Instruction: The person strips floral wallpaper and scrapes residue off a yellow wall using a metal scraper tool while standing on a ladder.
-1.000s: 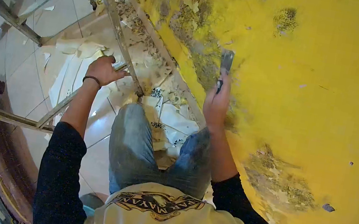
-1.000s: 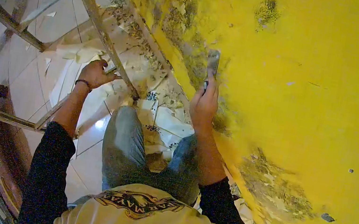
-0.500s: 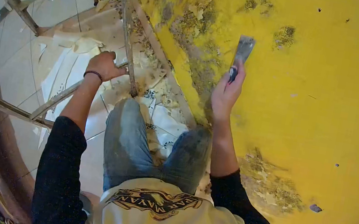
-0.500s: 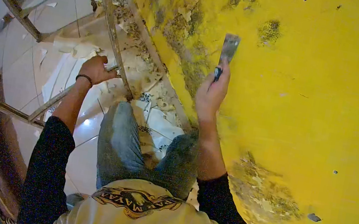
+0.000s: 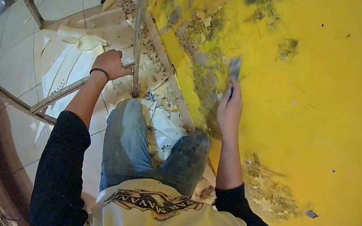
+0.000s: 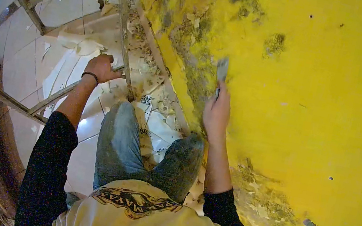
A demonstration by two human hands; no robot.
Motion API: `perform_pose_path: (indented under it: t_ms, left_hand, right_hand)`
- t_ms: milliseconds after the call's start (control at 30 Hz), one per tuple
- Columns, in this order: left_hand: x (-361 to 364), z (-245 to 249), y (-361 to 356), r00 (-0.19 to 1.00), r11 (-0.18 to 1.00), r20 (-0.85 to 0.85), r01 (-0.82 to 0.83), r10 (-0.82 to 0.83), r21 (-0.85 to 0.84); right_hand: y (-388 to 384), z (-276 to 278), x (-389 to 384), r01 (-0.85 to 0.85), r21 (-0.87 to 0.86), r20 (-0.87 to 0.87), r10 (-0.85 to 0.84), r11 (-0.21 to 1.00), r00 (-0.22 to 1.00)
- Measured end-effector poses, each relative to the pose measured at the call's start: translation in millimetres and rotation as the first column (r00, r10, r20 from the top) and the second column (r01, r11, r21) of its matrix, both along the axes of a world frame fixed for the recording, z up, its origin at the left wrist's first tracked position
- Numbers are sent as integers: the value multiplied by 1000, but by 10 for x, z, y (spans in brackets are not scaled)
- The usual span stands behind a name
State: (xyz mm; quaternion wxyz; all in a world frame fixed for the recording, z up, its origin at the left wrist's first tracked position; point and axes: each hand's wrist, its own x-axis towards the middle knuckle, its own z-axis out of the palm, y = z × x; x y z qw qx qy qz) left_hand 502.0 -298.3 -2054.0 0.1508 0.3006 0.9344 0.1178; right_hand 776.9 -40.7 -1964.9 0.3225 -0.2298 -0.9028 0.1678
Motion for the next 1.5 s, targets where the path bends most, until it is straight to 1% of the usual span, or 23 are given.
perform_pose_path:
  t_ms: [67, 100, 167, 200, 267, 300, 367, 467, 533, 600, 633, 667, 733, 800, 867, 933, 967, 1033, 1133, 1267, 1333, 1367, 1500]
  left_hand:
    - [11, -41, -24, 999, 999, -51, -2, 4, 40]
    - [-24, -75, -16, 1000, 1000, -12, -10, 10, 4]
    - [-35, -27, -23, 1000, 1000, 27, -9, 10, -11]
    - [-33, -6, -22, 999, 999, 47, 14, -13, -34]
    - [-30, -93, -19, 999, 1000, 28, -16, 16, 6]
    - [-16, -85, -26, 1000, 999, 3, -3, 3, 34]
    - [-20, -83, -48, 1000, 999, 16, 9, -10, 32]
    - [-9, -79, -73, 1000, 997, -1, 15, -15, 79]
    - [-12, -17, -64, 1000, 997, 25, 9, -11, 75]
    - [-13, -7, -48, 998, 1000, 56, -13, 11, 23]
    - [-11, -66, -50, 1000, 998, 15, -23, 23, 61]
    - [-32, -121, -62, 999, 998, 17, -37, 36, 60]
    - [-8, -89, -64, 999, 995, -37, -20, 23, 94]
    - [14, -64, -76, 1000, 993, -26, 2, 1, 120]
    - [-14, -41, -77, 999, 998, 51, 7, -10, 62]
    - [-45, -123, -86, 999, 998, 42, 10, -13, 66]
    - [-21, -139, -80, 1000, 995, 12, 6, -7, 99]
    - [-28, -83, -78, 1000, 994, -12, 1, 0, 106]
    - [4, 5, -76, 1000, 997, 14, -14, 13, 81]
    - [5, -53, -75, 1000, 995, -19, -12, 14, 102]
    - [-37, -114, -70, 999, 991, -40, 4, 1, 132]
    - [-36, -122, -66, 999, 992, -37, 8, -3, 123]
    - [27, -28, -53, 1000, 999, 7, 8, -8, 35]
  right_hand:
    - [-34, 64, 229, 101, -9, 325, -92, 995, 941]
    - [-4, 225, 137, 70, 4, 329, -68, 998, 942]
    - [-56, 594, 62, 43, 108, 501, -92, 993, 860]
    - [-3, 598, -58, 35, 116, 508, -89, 993, 856]
    - [141, 575, -426, -28, 133, 641, -64, 991, 764]
    - [146, 627, -500, -37, 140, 643, -62, 990, 764]
    - [130, 743, -656, -111, 226, 803, -120, 968, 584]
    - [-12, 1157, -636, -98, 259, 834, -172, 961, 524]
    - [142, 1058, -807, -131, 224, 843, -125, 966, 523]
    - [175, 961, -1036, -101, 118, 944, -80, 988, 320]
    - [274, 848, -1069, -232, 207, 940, -127, 951, 318]
    - [396, 799, -1040, -245, 205, 940, -122, 947, 318]
    - [314, 824, -968, -263, 294, 905, -179, 919, 387]
    - [466, 463, -1144, -327, 253, 928, -133, 910, 348]
    - [473, 243, -1201, -387, 214, 944, -89, 897, 317]
    - [339, 145, -1181, -372, 282, 913, -128, 885, 388]
    - [294, 162, -1083, -377, 278, 914, -122, 884, 387]
    - [167, 286, -953, -467, 321, 859, -46, 824, 509]
    - [340, -101, -1079, -491, 320, 865, -38, 810, 501]
    - [368, -275, -917, -421, 274, 827, 12, 865, 562]
    - [88, -78, -659, -239, 262, 835, -95, 935, 543]
    - [93, -115, -672, -244, 262, 835, -93, 934, 543]
    - [319, -733, -799, -171, 221, 783, -70, 960, 618]
